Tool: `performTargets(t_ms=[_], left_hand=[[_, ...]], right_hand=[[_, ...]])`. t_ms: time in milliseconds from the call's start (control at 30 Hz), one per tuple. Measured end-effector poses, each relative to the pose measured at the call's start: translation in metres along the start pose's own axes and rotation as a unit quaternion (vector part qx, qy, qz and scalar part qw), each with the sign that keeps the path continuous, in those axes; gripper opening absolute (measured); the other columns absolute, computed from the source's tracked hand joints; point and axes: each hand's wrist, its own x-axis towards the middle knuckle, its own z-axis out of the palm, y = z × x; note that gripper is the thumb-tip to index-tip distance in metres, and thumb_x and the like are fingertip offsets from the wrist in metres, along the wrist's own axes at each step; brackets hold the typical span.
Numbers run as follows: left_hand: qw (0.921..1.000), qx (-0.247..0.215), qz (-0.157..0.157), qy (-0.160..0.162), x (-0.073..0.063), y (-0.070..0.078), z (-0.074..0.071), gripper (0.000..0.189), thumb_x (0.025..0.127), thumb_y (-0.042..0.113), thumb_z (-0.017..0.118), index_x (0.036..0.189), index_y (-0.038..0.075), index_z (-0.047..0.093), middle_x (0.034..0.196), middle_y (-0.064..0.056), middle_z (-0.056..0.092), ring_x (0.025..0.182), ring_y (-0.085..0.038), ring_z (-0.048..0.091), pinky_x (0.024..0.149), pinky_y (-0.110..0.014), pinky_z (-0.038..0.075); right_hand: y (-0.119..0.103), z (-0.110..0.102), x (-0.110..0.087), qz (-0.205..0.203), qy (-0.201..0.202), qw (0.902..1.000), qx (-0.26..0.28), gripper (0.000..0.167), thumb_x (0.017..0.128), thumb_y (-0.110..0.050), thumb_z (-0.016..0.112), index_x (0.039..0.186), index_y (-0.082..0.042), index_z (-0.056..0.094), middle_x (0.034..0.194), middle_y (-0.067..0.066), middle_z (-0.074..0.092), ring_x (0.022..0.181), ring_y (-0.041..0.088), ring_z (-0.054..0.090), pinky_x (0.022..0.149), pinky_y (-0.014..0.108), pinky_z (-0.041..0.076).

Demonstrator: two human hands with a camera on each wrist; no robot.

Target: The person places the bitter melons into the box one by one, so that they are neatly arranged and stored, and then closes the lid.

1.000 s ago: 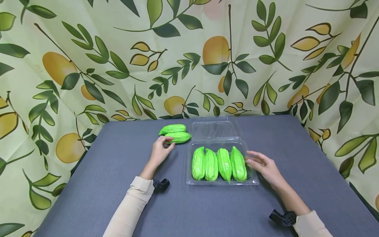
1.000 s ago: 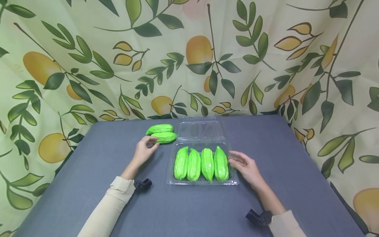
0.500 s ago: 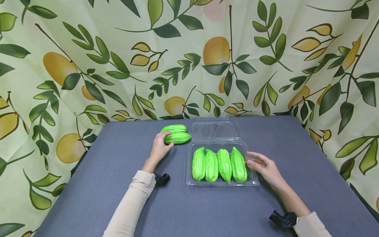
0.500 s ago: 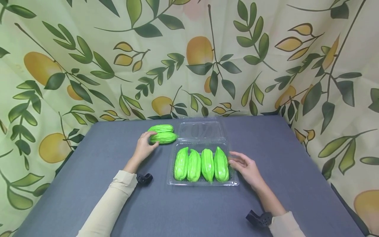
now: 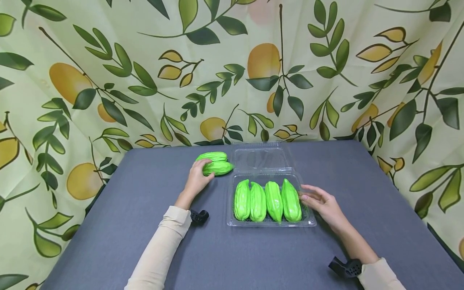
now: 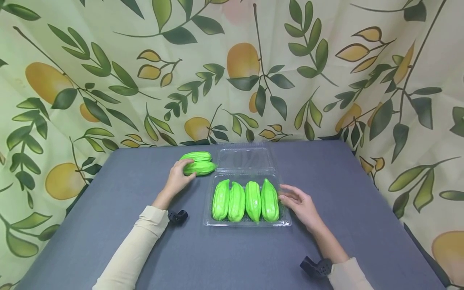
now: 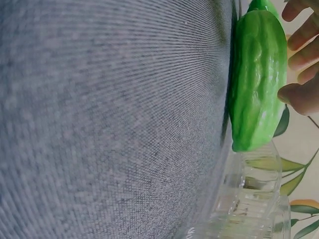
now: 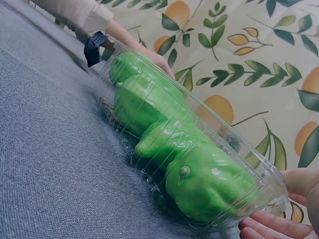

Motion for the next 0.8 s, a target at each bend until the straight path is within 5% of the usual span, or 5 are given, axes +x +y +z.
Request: performTargets(t_ms=[433,800], left_hand=[[0.9999,0.008,-0.008,-0.012,-0.004,0.002,0.004,0.046,0.076,0.007,0.075,0.119,-0.001,0.064,0.114,-0.022,0.062,0.117,-0.038,0.052,0.105,-0.05,0.042],[0.9992,0.02,-0.01,-0.034,-0.006,0.003,0.01,0.054,0.075,0.015,0.08,0.122,-0.002,0.061,0.125,-0.024,0.061,0.123,-0.041,0.053,0.108,-0.052,0.041]], right_hand=[[0.001,0.0,0.001,-0.009,-0.006,0.9999,0.012,0.045,0.096,-0.009,0.056,0.133,0.014,0.043,0.104,-0.024,0.069,0.096,-0.008,0.066,0.081,0.01,0.054],[-0.004,0.0,-0.002,-0.009,-0.003,0.9999,0.008,0.042,0.096,-0.007,0.055,0.133,0.011,0.046,0.103,-0.024,0.069,0.095,-0.008,0.065,0.08,0.009,0.054]])
